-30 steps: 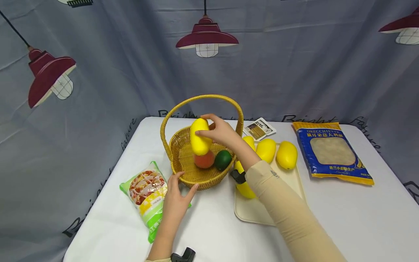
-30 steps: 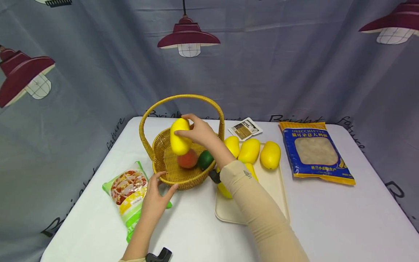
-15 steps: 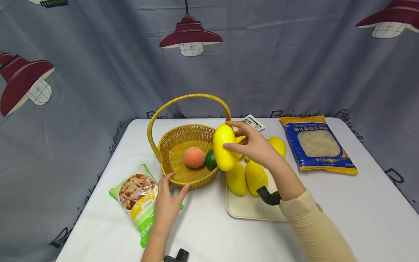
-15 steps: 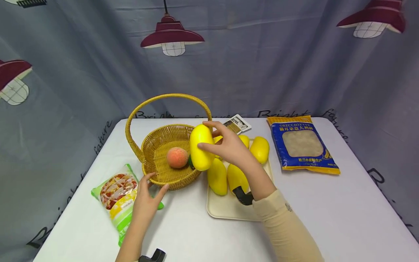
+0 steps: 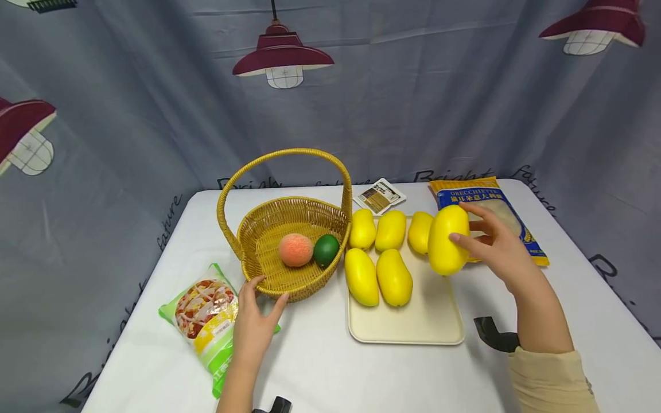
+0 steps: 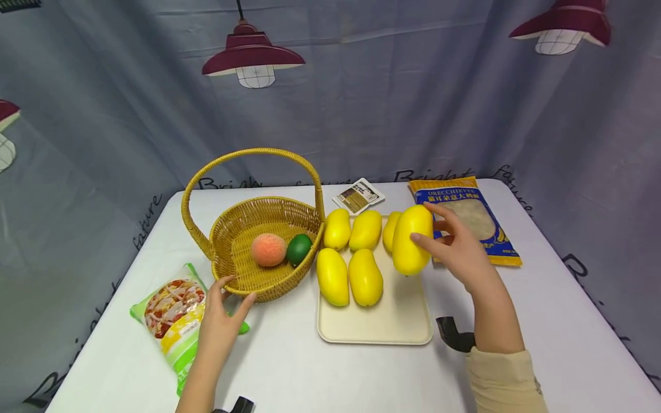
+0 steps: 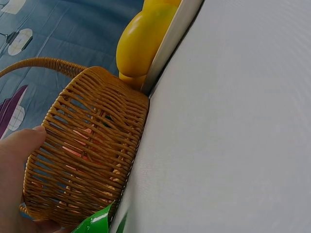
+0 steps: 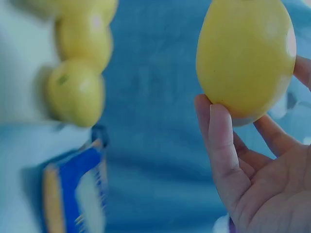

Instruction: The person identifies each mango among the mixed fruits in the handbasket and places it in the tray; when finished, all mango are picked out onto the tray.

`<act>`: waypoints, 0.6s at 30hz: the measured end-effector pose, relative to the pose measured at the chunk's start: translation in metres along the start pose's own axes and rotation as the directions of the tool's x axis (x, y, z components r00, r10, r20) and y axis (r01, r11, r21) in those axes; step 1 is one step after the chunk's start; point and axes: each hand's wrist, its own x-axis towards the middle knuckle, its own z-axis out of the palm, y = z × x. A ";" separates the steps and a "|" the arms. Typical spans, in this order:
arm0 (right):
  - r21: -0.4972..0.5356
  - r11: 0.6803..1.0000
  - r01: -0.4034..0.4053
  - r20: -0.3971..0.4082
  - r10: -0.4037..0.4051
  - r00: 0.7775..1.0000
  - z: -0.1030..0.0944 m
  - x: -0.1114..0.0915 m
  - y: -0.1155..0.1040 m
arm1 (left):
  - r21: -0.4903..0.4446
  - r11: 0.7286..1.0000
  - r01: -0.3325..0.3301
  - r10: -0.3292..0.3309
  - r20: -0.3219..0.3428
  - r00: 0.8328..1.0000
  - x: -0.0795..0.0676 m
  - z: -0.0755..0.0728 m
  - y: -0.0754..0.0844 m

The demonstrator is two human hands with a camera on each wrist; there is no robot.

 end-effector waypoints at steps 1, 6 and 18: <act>-0.004 1.000 -0.014 0.002 0.014 1.000 -0.002 -0.001 0.008 | 0.000 1.000 0.001 -0.001 0.000 1.000 0.000 0.000 0.000; -0.023 0.997 -0.077 0.079 0.078 0.994 0.005 -0.001 0.036 | 0.006 1.000 0.006 -0.006 -0.005 1.000 0.000 -0.001 -0.002; -0.078 0.980 -0.183 0.272 0.198 0.942 0.033 0.013 0.071 | 0.006 1.000 0.000 0.000 0.001 1.000 0.000 0.000 -0.001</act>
